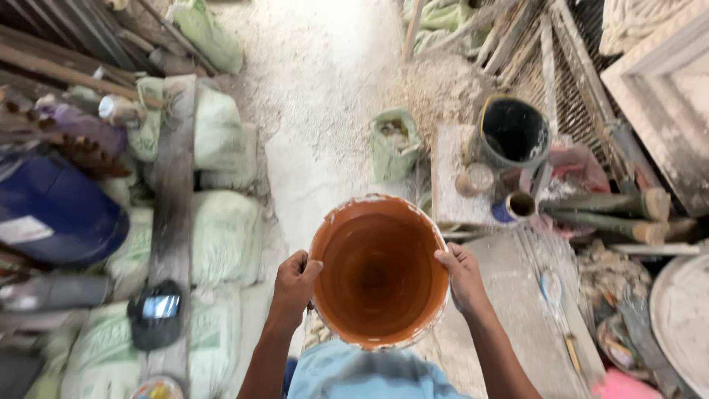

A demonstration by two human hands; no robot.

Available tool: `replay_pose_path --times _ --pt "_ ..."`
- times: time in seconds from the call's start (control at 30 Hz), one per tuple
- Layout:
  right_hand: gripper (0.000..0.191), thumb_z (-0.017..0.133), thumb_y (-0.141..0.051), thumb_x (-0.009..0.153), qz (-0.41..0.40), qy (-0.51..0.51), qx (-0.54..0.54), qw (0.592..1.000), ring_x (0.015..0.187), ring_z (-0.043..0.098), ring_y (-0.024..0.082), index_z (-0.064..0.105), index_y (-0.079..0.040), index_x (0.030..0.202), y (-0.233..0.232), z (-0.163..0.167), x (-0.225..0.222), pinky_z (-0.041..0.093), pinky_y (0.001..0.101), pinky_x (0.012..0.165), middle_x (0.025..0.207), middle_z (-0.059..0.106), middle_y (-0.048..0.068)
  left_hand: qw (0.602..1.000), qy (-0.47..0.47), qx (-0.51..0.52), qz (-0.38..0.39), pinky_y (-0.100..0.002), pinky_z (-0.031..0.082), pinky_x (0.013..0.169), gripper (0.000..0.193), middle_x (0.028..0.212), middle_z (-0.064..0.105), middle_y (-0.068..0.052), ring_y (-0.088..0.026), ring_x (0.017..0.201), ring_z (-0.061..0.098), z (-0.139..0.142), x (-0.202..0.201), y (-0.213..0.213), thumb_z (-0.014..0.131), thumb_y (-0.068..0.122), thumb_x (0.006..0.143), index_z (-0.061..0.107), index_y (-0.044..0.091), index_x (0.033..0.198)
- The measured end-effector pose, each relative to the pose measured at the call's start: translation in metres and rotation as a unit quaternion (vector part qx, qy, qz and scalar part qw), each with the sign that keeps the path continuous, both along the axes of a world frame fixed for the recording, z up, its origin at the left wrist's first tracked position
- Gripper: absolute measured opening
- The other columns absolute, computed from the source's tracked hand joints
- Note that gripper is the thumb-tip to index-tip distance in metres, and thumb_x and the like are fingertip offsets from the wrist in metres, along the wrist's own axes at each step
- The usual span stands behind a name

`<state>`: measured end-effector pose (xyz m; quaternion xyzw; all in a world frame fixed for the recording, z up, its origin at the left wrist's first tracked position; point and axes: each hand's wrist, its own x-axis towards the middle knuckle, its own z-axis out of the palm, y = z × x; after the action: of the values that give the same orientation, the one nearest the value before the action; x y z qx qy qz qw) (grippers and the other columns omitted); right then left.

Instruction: The person fills a pink cup with water from a tap and pours it into a brown bucket. They then carry the bucket to a pile of gypsum bags, cut open a bag with a knife, and scoop the powder into the bucket.

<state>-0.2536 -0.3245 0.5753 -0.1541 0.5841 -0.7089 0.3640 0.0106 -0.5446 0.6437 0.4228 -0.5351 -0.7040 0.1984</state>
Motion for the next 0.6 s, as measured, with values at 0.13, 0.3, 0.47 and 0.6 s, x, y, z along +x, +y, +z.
replay_pose_path --times 0.13,0.3,0.47,0.6 --pt "0.016 0.063 -0.014 0.098 -0.029 0.010 0.035 0.999 0.065 0.057 0.007 0.068 -0.001 0.091 -0.066 -0.016 -0.042 0.047 0.0256 0.061 0.080 0.069 0.001 1.000 0.015 0.007 -0.019 -0.028 0.039 0.032 0.024 0.058 0.047 0.003 -0.006 0.042 0.042 -0.020 -0.048 -0.085 0.062 0.016 0.090 0.050 0.009 0.071" --pt "0.017 0.060 -0.015 0.095 -0.037 -0.001 0.064 0.997 0.064 0.060 0.008 0.069 -0.002 0.089 -0.161 -0.021 -0.086 0.050 0.0261 0.061 0.078 0.070 0.002 0.998 0.015 0.011 -0.060 -0.027 0.039 0.032 0.022 0.056 0.048 0.002 -0.007 0.040 0.043 -0.030 -0.103 -0.197 0.063 0.018 0.090 0.054 0.011 0.071" --pt "0.021 0.063 -0.016 0.100 -0.044 0.022 0.045 0.998 0.062 0.055 0.006 0.065 -0.002 0.085 -0.266 -0.015 -0.140 0.046 0.0252 0.058 0.075 0.066 0.002 0.997 -0.010 0.008 -0.073 -0.029 0.040 0.032 0.027 0.059 0.043 0.002 -0.006 0.043 0.038 -0.009 -0.164 -0.318 0.062 0.015 0.091 0.045 0.009 0.071" --pt "0.025 0.065 -0.016 0.104 -0.034 0.033 0.007 0.999 0.059 0.050 0.005 0.061 -0.003 0.083 -0.371 -0.013 -0.205 0.041 0.0245 0.054 0.072 0.061 0.000 0.997 -0.007 -0.015 -0.074 -0.029 0.039 0.031 0.027 0.059 0.044 0.002 -0.007 0.041 0.040 0.003 -0.223 -0.416 0.063 0.016 0.091 0.047 0.008 0.070"
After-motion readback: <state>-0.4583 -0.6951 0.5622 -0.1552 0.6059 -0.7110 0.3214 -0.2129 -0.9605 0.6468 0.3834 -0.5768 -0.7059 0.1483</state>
